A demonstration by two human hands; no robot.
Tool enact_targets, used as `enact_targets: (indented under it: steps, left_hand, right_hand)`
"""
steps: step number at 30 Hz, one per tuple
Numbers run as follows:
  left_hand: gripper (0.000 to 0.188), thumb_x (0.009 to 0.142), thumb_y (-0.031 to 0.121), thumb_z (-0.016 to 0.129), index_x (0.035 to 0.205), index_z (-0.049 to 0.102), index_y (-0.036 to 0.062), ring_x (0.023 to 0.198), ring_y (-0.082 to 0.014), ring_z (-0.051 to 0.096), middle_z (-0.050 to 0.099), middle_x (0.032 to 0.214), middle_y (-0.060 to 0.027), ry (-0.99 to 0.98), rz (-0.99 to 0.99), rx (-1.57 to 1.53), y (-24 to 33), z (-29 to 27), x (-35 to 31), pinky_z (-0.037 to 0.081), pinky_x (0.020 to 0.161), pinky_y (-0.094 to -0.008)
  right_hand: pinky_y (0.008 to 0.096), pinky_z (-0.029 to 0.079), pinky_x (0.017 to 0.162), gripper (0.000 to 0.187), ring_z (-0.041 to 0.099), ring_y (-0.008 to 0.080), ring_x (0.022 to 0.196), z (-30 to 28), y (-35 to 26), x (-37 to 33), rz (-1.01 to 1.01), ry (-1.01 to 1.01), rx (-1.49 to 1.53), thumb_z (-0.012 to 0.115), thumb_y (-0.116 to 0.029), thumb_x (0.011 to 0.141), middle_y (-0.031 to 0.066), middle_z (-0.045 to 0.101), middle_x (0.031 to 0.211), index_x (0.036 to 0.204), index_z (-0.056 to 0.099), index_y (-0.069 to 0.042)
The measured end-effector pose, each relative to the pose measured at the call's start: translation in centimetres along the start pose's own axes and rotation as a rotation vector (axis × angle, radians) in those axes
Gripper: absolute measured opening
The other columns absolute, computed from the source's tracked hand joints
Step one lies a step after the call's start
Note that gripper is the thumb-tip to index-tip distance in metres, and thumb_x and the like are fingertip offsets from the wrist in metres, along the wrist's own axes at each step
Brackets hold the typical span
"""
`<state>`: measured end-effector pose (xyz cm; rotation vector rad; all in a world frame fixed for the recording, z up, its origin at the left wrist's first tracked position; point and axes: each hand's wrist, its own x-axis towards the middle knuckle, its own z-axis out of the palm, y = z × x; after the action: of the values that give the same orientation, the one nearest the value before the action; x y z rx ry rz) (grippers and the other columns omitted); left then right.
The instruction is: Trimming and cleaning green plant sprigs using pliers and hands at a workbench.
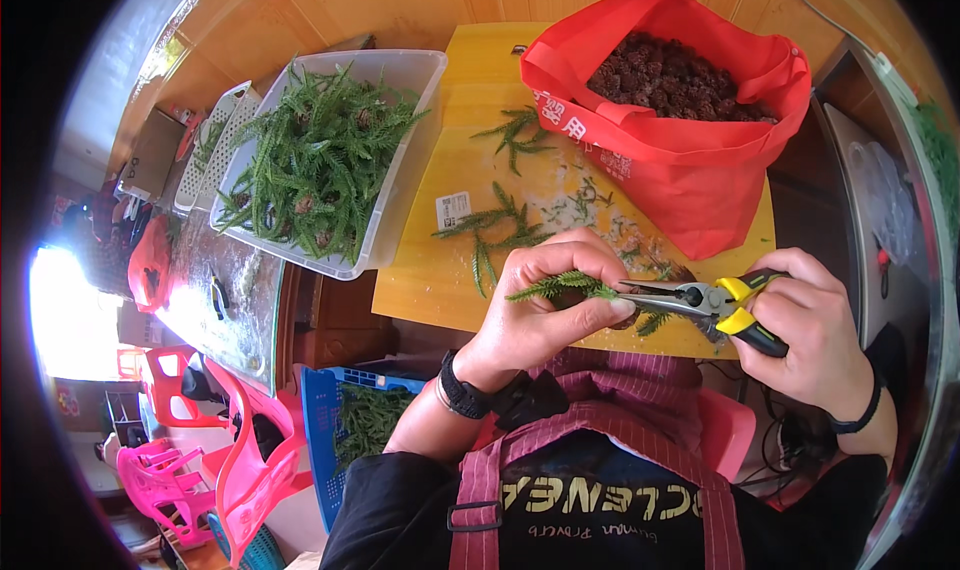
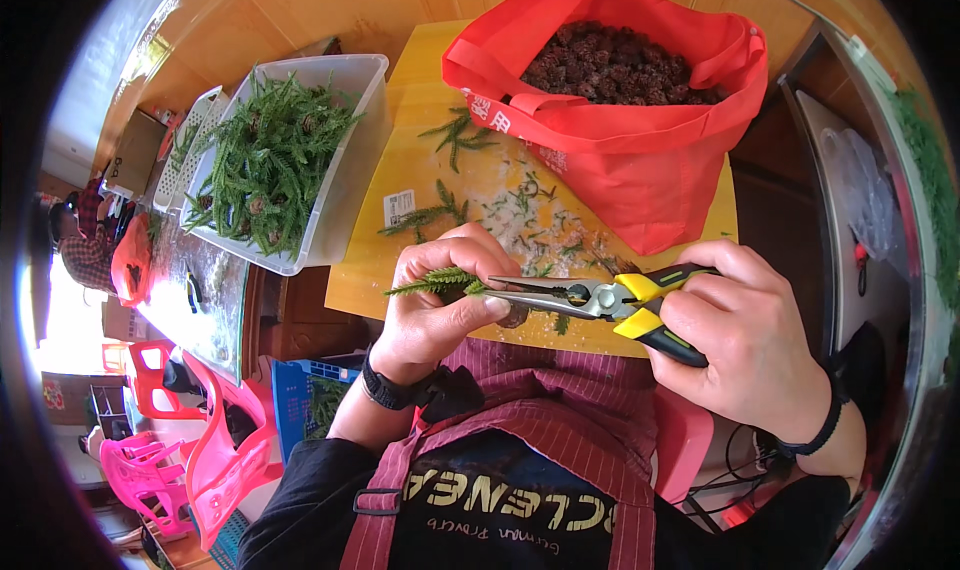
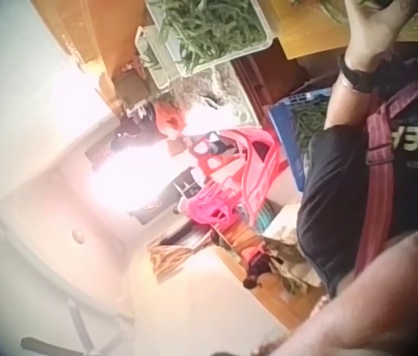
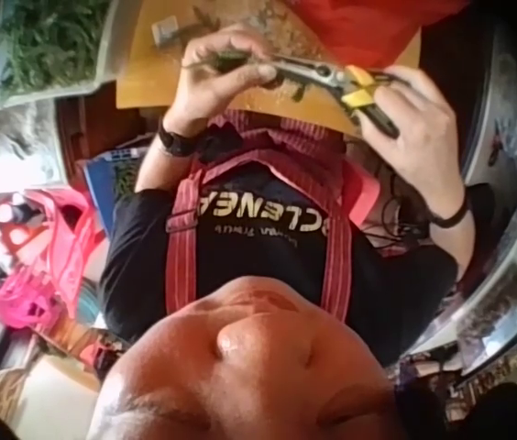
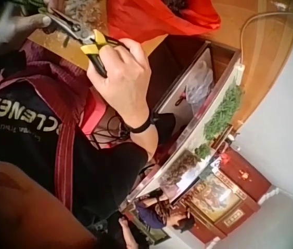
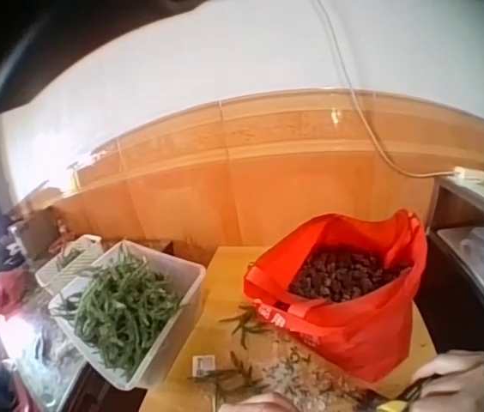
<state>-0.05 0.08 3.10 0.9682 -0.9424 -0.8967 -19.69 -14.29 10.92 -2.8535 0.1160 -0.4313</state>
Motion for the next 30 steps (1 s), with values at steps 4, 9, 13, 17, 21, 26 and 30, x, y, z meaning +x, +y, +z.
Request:
enact_targets:
  steps: [4, 9, 13, 17, 21, 26, 30]
  left_hand:
    - [0.01, 0.069, 0.001, 0.067, 0.077, 0.061, 0.0001, 0.078, -0.0169, 0.055, 0.058, 0.081, -0.0092, -0.01, 0.003, 0.02, 0.1, 0.0, 0.0, 0.044, 0.072, -0.0286]
    - [0.009, 0.07, 0.002, 0.067, 0.077, 0.061, -0.0002, 0.078, -0.0172, 0.055, 0.057, 0.082, -0.0096, -0.036, 0.012, 0.054, -0.3, -0.3, -0.1, 0.044, 0.073, -0.0294]
    - [0.009, 0.071, 0.002, 0.066, 0.077, 0.061, -0.0004, 0.078, -0.0175, 0.055, 0.057, 0.082, -0.0095, -0.035, -0.045, 0.007, -0.2, -0.2, -0.1, 0.044, 0.073, -0.0301]
    - [0.009, 0.072, 0.003, 0.067, 0.078, 0.061, -0.0006, 0.077, -0.0172, 0.055, 0.057, 0.082, -0.0096, -0.06, -0.05, -0.059, -0.5, -0.1, -0.1, 0.045, 0.071, -0.0291]
    - [0.009, 0.072, 0.003, 0.067, 0.078, 0.061, -0.0009, 0.077, -0.0168, 0.055, 0.057, 0.082, -0.01, -0.053, -0.05, -0.039, -0.5, -0.1, -0.1, 0.045, 0.07, -0.0283]
    - [0.009, 0.072, 0.001, 0.067, 0.078, 0.061, -0.0013, 0.075, -0.0165, 0.056, 0.057, 0.082, -0.0102, -0.037, 0.013, 0.017, -1.0, -0.1, 0.0, 0.046, 0.068, -0.028]
    - [0.009, 0.072, 0.001, 0.067, 0.078, 0.061, -0.0014, 0.072, -0.0164, 0.057, 0.057, 0.081, -0.0107, -0.002, 0.057, 0.097, -1.0, 0.1, -0.1, 0.048, 0.065, -0.0277]
  right_hand:
    - [0.0359, 0.047, 0.062, 0.017, 0.057, 0.0305, 0.076, 0.3, 0.2, -0.2, 0.013, -0.004, 0.057, 0.068, -0.005, 0.055, 0.0108, 0.056, 0.065, 0.067, 0.057, 0.0]
    - [0.0355, 0.046, 0.061, 0.017, 0.057, 0.0303, 0.074, 0.4, 0.2, -0.2, -0.009, -0.002, 0.045, 0.068, -0.006, 0.054, 0.0105, 0.055, 0.062, 0.063, 0.054, -0.001]
    - [0.0358, 0.046, 0.06, 0.019, 0.057, 0.03, 0.073, 0.3, 0.2, 0.0, -0.028, 0.023, 0.012, 0.068, -0.008, 0.053, 0.0102, 0.054, 0.062, 0.061, 0.053, -0.001]
    - [0.0359, 0.046, 0.06, 0.019, 0.056, 0.03, 0.074, 0.5, 0.3, -0.1, -0.012, 0.012, 0.027, 0.068, -0.008, 0.052, 0.0099, 0.053, 0.061, 0.061, 0.052, -0.001]
    - [0.0368, 0.045, 0.061, 0.018, 0.057, 0.0296, 0.074, 0.5, 0.2, -0.3, -0.008, 0.012, 0.0, 0.067, -0.007, 0.052, 0.0094, 0.053, 0.061, 0.061, 0.052, -0.002]
    - [0.0377, 0.045, 0.061, 0.019, 0.056, 0.0295, 0.073, 0.3, 0.0, -0.2, -0.03, 0.027, -0.056, 0.066, -0.006, 0.052, 0.0093, 0.052, 0.061, 0.061, 0.051, -0.002]
    - [0.0377, 0.045, 0.061, 0.019, 0.056, 0.0298, 0.073, 0.3, -0.3, -0.2, -0.022, 0.025, -0.101, 0.066, -0.007, 0.052, 0.0092, 0.051, 0.061, 0.061, 0.05, -0.002]
